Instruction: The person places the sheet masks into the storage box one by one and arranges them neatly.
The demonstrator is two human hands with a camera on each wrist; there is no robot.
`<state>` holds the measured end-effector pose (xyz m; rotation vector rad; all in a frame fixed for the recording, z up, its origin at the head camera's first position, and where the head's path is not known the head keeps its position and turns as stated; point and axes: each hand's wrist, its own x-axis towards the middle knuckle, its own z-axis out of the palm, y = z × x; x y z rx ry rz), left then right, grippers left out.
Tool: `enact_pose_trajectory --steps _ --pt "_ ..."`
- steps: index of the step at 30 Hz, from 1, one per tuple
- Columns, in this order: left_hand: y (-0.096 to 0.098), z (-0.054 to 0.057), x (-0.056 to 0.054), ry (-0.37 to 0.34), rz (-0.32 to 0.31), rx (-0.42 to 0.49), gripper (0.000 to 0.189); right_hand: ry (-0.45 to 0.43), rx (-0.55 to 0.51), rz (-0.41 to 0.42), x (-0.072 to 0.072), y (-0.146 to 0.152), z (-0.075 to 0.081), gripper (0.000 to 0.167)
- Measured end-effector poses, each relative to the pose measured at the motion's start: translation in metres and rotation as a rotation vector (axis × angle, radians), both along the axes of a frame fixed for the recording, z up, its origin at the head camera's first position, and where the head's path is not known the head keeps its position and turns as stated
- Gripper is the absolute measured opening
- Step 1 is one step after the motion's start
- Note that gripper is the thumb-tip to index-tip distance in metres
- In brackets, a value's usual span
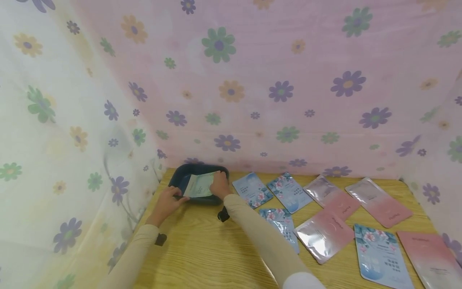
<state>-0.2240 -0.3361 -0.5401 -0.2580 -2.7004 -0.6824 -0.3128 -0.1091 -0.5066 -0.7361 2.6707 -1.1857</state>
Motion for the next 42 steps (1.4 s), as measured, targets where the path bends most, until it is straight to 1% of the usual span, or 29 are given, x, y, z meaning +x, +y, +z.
enact_pose_trajectory --steps 3,7,8,9,11,13,15,17,18,19,20,22,24,27,28,31,33,36,39,42 --pt "0.002 0.001 -0.001 -0.007 -0.003 0.008 0.032 -0.047 0.032 0.016 0.002 0.003 0.002 0.014" --pt "0.005 0.003 -0.001 -0.006 -0.005 0.011 0.031 -0.092 0.107 0.021 0.007 0.007 0.005 0.007" --pt "0.006 0.003 0.0 -0.001 -0.007 0.011 0.031 -0.095 0.125 0.021 0.008 0.008 0.005 0.009" --pt "0.007 0.003 0.0 0.005 -0.01 0.012 0.03 -0.094 0.142 0.023 0.009 0.008 0.003 0.017" --pt "0.008 0.003 0.0 0.012 -0.013 0.005 0.031 -0.078 0.171 0.03 0.009 0.009 0.0 0.019" --pt "0.009 0.002 0.001 0.015 -0.02 0.003 0.031 -0.063 0.2 0.045 0.01 0.01 -0.003 0.025" --pt "0.01 0.002 0.001 0.013 -0.022 -0.001 0.032 -0.07 0.182 0.075 0.01 0.014 -0.003 0.03" --pt "0.011 0.002 0.0 0.011 -0.022 -0.004 0.033 -0.051 0.125 0.102 0.009 0.02 -0.001 0.018" --pt "0.012 0.002 0.0 0.014 -0.023 0.001 0.033 -0.056 0.089 0.112 0.01 0.022 0.001 0.012" --pt "0.012 0.003 0.0 0.015 -0.023 0.004 0.032 -0.063 0.057 0.128 0.009 0.025 0.003 0.01" --pt "0.012 0.003 -0.001 0.015 -0.022 0.009 0.032 -0.06 0.021 0.141 0.009 0.028 0.004 0.019" --pt "0.013 0.004 -0.001 0.019 -0.027 0.022 0.031 -0.01 -0.015 0.155 0.007 0.034 0.008 0.035" --pt "0.013 0.004 -0.002 0.025 -0.03 0.028 0.031 -0.003 -0.026 0.173 0.007 0.039 0.011 0.033" --pt "0.012 0.003 -0.003 0.033 -0.027 0.012 0.031 0.01 -0.053 0.192 0.006 0.047 0.016 0.03" --pt "0.011 0.003 -0.003 0.037 -0.025 0.005 0.032 -0.002 -0.066 0.203 0.006 0.049 0.017 0.03" --pt "0.009 0.003 -0.002 0.04 -0.019 -0.007 0.032 0.007 -0.055 0.23 0.006 0.056 0.022 0.027" --pt "0.007 0.004 -0.001 0.045 -0.02 -0.006 0.032 0.019 -0.027 0.252 0.006 0.062 0.024 0.024" --pt "0.006 0.006 0.001 0.046 -0.028 -0.007 0.032 0.007 -0.006 0.289 0.008 0.071 0.028 0.022" --pt "0.004 0.006 0.002 0.045 -0.033 -0.023 0.032 -0.026 -0.014 0.324 0.01 0.081 0.032 0.023" --pt "0.002 0.005 0.003 0.044 -0.031 -0.045 0.031 -0.027 0.002 0.354 0.012 0.092 0.032 0.023"
